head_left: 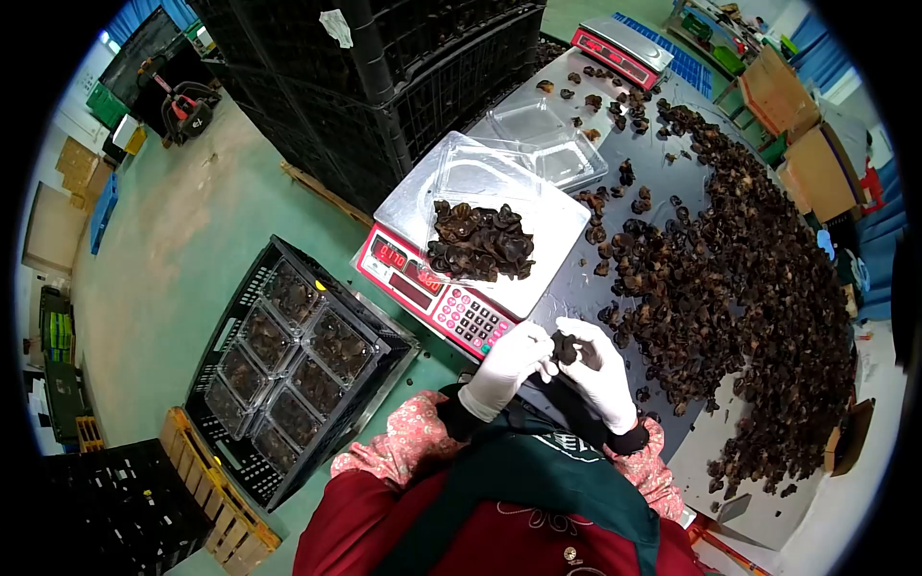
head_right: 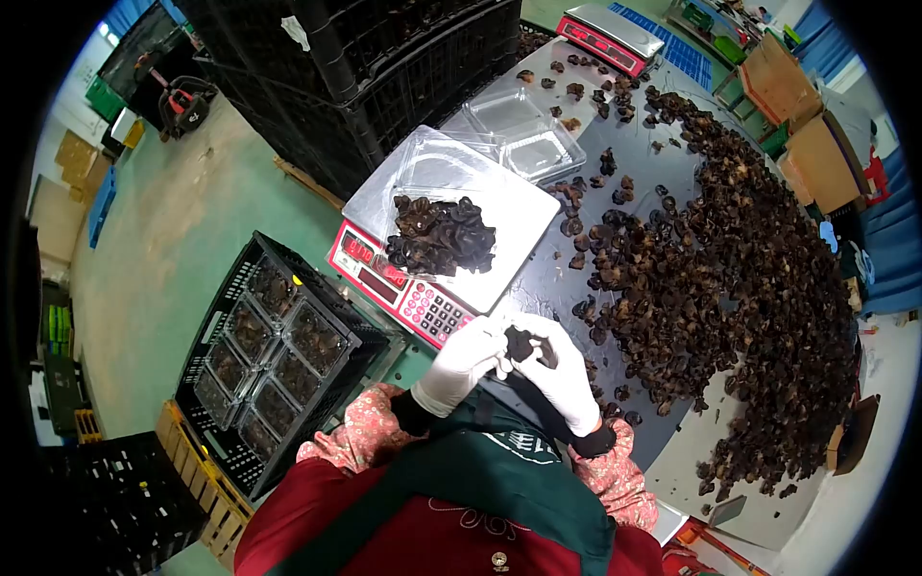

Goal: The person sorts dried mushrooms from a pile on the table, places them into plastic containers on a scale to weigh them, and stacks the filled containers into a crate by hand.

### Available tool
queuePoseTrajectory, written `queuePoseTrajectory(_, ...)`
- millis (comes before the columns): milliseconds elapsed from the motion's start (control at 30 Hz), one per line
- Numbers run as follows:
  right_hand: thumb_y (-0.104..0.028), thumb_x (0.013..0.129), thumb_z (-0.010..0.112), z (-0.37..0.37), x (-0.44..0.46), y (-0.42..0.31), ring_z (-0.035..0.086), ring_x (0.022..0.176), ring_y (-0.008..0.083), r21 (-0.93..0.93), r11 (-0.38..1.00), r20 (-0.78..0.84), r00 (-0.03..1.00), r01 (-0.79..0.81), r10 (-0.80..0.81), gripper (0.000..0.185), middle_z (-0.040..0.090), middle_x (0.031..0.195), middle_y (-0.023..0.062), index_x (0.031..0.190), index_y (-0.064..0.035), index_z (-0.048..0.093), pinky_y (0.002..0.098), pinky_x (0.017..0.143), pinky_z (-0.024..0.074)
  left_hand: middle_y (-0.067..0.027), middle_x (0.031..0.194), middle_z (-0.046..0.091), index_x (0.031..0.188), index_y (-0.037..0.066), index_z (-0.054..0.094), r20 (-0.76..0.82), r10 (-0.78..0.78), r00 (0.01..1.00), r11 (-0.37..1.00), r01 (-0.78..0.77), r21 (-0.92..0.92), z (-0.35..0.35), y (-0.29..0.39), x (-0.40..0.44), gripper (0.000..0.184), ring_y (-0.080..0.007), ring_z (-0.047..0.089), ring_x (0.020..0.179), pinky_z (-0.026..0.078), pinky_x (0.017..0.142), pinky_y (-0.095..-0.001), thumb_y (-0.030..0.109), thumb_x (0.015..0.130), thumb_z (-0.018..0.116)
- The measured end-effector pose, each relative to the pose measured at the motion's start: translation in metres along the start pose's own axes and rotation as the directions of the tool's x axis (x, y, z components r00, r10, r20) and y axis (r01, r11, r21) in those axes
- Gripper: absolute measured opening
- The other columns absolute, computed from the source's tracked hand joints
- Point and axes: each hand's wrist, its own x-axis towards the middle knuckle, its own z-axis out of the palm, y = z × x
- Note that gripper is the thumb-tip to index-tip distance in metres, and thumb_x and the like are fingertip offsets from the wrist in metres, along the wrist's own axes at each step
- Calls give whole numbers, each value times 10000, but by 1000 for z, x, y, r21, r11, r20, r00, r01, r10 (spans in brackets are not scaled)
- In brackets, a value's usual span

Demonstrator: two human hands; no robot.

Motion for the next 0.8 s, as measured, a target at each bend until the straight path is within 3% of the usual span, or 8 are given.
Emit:
queuePoseTrajectory(100, 48, 860, 595, -2, -9, -4, 559, 1103, 144, -2, 998, -89, 994, -66, 66, 438, 528, 1318, 65, 1288, -25, 536, 305, 972, 453, -60, 838, 611, 1028, 15, 535, -59, 241, 969, 932, -214, 293, 11, -24, 1, 99, -112, 612, 728, 489, 659, -226, 5, 941, 580)
queuePoseTrajectory(233, 47, 866, 538, -10, -18, 11, 598, 982, 125, 39, 991, -228, 965, -127, 132, 347, 623, 1123, 64, 1207, 12, 591, 271, 875, 488, -43, 846, 598, 1042, 13, 553, -121, 263, 957, 917, -209, 341, 25, -39, 4, 131, -88, 596, 727, 490, 670, -214, -21, 922, 594)
queuePoseTrajectory(333, 33, 882, 525, -22, -22, 24, 611, 903, 116, 36, 991, -290, 948, -127, 132, 304, 657, 1036, 71, 1172, 29, 614, 257, 822, 500, -43, 894, 616, 1075, -8, 568, -5, 201, 980, 811, -164, 561, 20, -45, 8, 183, -76, 614, 778, 504, 691, -208, -36, 898, 606)
queuePoseTrajectory(367, 31, 886, 522, -31, -29, 28, 612, 889, 115, 33, 989, -291, 945, -145, 148, 303, 661, 1039, 74, 1174, 29, 615, 257, 815, 503, -52, 939, 641, 1091, -10, 574, 182, 334, 925, 613, -360, 703, 2, -61, 13, 177, -85, 626, 777, 509, 706, -212, -1, 915, 591)
queuePoseTrajectory(433, 14, 900, 525, -52, -44, 38, 637, 855, 135, 135, 984, -303, 941, -114, 150, 286, 666, 1041, 82, 1171, 32, 617, 265, 782, 523, -56, 952, 656, 1119, -11, 580, 70, 99, 993, 902, -119, 414, -5, -66, 15, 191, -101, 637, 778, 510, 715, -217, 47, 937, 570)
queuePoseTrajectory(467, 14, 902, 522, -65, -54, 42, 642, 861, 140, 193, 975, -347, 921, -114, 177, 285, 665, 1041, 83, 1170, 33, 616, 267, 772, 531, -53, 946, 658, 1133, -4, 581, 25, 47, 999, 865, -53, 498, -7, -66, 17, 200, -98, 632, 775, 505, 714, -215, 64, 946, 560)
queuePoseTrajectory(600, -15, 917, 463, -119, -117, 46, 664, 860, 165, 130, 987, -610, 777, -95, 155, 327, 674, 1039, 100, 1205, 16, 614, 296, 730, 564, -34, 913, 656, 1114, 36, 614, -57, -48, 997, 675, 74, 734, -24, -82, 23, 173, -68, 587, 729, 481, 697, -220, 88, 955, 569)
queuePoseTrajectory(800, -20, 919, 452, -178, -255, 71, 656, 820, 132, 66, 968, -884, 436, -240, 169, 309, 697, 985, 66, 1121, -8, 686, 259, 704, 536, -103, 1046, 601, 1151, 69, 615, 211, 46, 976, 70, -214, 974, 3, -105, 45, 252, -246, 624, 872, 510, 776, -308, 97, 901, 627)
